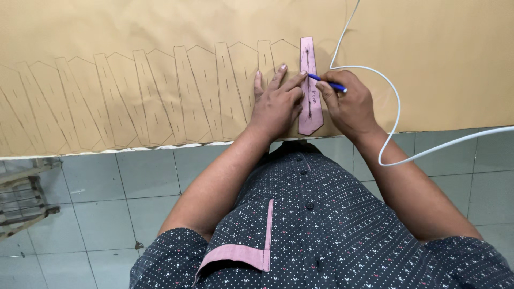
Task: The person holds a pink paper pattern template on a large sheet of brown kraft paper and traces around it with a pen, repositioning the template and drawing along its edges and center lines. Many previously traced pattern outlines cover the paper, and the person continues tracing additional outlines.
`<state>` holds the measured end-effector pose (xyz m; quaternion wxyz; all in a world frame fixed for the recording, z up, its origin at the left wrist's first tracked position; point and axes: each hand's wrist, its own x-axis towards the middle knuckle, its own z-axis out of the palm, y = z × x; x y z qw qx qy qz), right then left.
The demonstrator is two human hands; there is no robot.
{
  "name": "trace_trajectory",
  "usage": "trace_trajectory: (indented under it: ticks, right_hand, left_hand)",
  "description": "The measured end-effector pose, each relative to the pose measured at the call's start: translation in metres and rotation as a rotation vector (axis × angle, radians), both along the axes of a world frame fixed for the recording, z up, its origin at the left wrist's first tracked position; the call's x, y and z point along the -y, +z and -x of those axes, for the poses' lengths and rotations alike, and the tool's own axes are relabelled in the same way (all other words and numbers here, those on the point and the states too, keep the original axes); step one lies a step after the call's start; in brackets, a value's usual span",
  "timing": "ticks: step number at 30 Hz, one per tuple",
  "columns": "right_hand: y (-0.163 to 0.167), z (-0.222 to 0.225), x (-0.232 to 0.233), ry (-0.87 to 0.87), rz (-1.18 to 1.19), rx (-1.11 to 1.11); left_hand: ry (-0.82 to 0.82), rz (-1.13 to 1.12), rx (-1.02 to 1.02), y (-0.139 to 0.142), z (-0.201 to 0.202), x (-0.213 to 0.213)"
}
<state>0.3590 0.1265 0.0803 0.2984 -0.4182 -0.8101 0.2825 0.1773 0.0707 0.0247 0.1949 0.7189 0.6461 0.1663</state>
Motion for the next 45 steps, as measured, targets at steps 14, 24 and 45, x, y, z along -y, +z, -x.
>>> trace_trajectory:
  ticks: [14,24,45]
  right_hand:
    - [-0.009,0.006,-0.029,-0.035,0.025,-0.013]
    - [0.008,0.02,-0.025,0.083,-0.206,0.204]
    - [-0.069,0.068,-0.064,-0.298,0.089,0.517]
  left_hand:
    - [-0.009,0.068,-0.031,0.008,0.0,-0.003]
    - [-0.006,0.003,-0.026,-0.005,0.002,-0.001]
    - [-0.057,0.019,-0.082,-0.023,0.004,0.012]
